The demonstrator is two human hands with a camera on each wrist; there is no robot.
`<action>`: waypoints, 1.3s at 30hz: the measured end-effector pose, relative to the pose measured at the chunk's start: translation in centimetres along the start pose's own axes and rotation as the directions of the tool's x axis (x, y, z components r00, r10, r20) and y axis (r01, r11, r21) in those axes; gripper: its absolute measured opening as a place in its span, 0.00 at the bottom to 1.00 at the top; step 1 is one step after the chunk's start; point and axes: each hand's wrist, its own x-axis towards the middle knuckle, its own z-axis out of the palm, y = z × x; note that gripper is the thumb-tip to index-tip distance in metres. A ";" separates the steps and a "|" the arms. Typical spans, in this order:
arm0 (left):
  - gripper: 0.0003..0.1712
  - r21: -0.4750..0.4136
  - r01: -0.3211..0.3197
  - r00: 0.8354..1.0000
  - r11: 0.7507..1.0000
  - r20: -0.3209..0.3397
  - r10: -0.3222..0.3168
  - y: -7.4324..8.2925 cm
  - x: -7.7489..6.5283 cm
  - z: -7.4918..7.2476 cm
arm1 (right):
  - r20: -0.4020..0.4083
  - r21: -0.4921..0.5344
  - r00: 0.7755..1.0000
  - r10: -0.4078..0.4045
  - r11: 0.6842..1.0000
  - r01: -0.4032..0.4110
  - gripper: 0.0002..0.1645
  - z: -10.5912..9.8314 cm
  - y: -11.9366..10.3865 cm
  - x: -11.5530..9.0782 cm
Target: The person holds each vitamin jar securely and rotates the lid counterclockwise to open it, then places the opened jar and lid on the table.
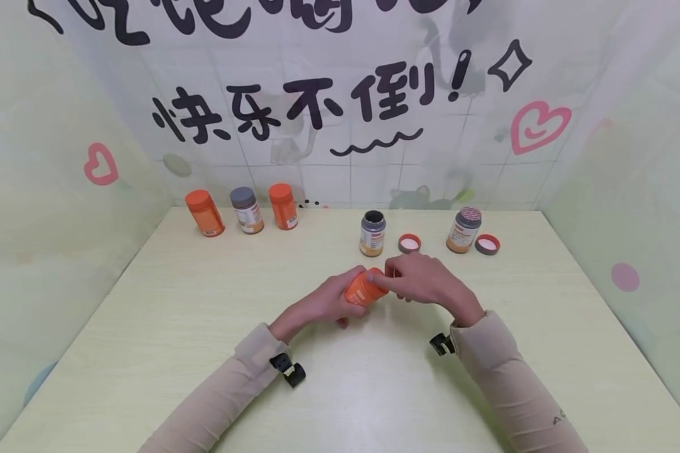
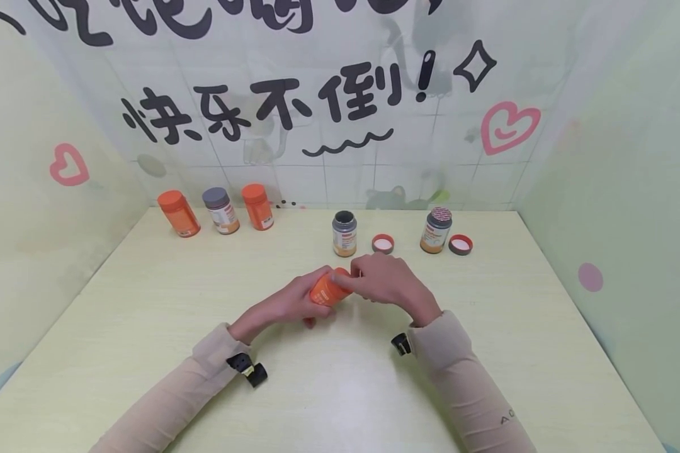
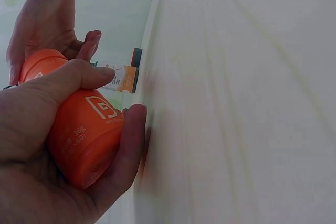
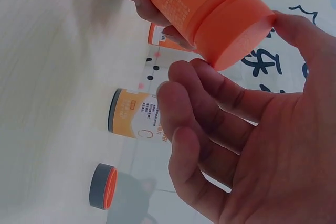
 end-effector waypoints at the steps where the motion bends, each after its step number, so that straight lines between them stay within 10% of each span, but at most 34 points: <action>1: 0.28 -0.001 0.000 1.000 1.000 -0.001 0.000 0.0 0.0 0.0 | 0.000 -0.001 1.000 0.004 1.000 -0.004 0.35 0.0 0.0 0.0; 39: 0.28 0.020 0.004 1.000 1.000 0.003 -0.004 0.0 0.1 0.0 | -0.005 0.007 1.000 -0.007 1.000 0.007 0.38 0.1 0.3 0.1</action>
